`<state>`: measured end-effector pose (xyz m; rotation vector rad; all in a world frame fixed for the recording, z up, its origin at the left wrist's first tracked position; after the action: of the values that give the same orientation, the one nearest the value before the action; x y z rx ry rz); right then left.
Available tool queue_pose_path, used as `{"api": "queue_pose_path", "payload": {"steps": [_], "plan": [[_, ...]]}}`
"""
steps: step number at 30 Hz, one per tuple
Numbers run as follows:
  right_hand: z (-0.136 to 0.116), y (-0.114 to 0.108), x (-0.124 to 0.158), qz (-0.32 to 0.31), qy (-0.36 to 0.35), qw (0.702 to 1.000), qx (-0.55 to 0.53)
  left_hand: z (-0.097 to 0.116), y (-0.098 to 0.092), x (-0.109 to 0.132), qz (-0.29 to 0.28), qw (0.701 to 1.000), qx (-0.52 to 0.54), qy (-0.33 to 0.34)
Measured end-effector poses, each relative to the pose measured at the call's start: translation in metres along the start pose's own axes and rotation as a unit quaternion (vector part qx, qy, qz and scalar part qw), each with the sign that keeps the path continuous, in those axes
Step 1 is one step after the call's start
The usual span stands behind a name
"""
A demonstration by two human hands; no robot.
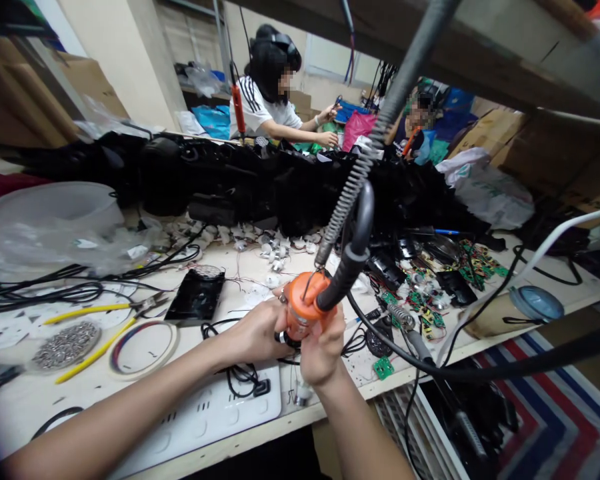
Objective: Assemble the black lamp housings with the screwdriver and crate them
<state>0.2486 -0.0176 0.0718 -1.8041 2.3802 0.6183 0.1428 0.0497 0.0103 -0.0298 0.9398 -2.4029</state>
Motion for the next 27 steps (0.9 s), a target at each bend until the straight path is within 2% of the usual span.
{"api": "queue_pose_path", "payload": {"steps": [7,12,17,21,27], "plan": [[0.000,-0.001,-0.001,0.002,-0.030,1.000,0.007,0.001,-0.001,-0.002,-0.004,1.000,-0.002,-0.010],[-0.001,-0.002,-0.003,-0.021,-0.015,1.000,-0.009,-0.004,0.001,-0.002,0.001,1.000,-0.005,-0.001],[-0.005,-0.001,-0.003,-0.007,-0.020,0.999,-0.029,-0.006,0.002,-0.001,0.012,1.000,-0.001,0.016],[-0.010,0.001,-0.005,-0.004,-0.031,0.999,-0.013,-0.007,0.002,0.000,0.006,1.000,0.005,0.001],[-0.015,0.005,-0.004,-0.035,-0.024,0.999,-0.007,0.004,-0.001,0.006,0.018,0.999,0.031,-0.015]]}}
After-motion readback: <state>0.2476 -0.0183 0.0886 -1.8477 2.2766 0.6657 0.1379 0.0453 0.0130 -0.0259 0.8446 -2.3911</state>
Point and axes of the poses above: each hand's wrist, its own x-axis away from the middle knuckle, its own y-axis out of the palm, z = x × y, the point moved 1 cm from there along -x, towards the middle knuckle, and after that the axes turned 5 degrees about x, right-handed, at the moved point
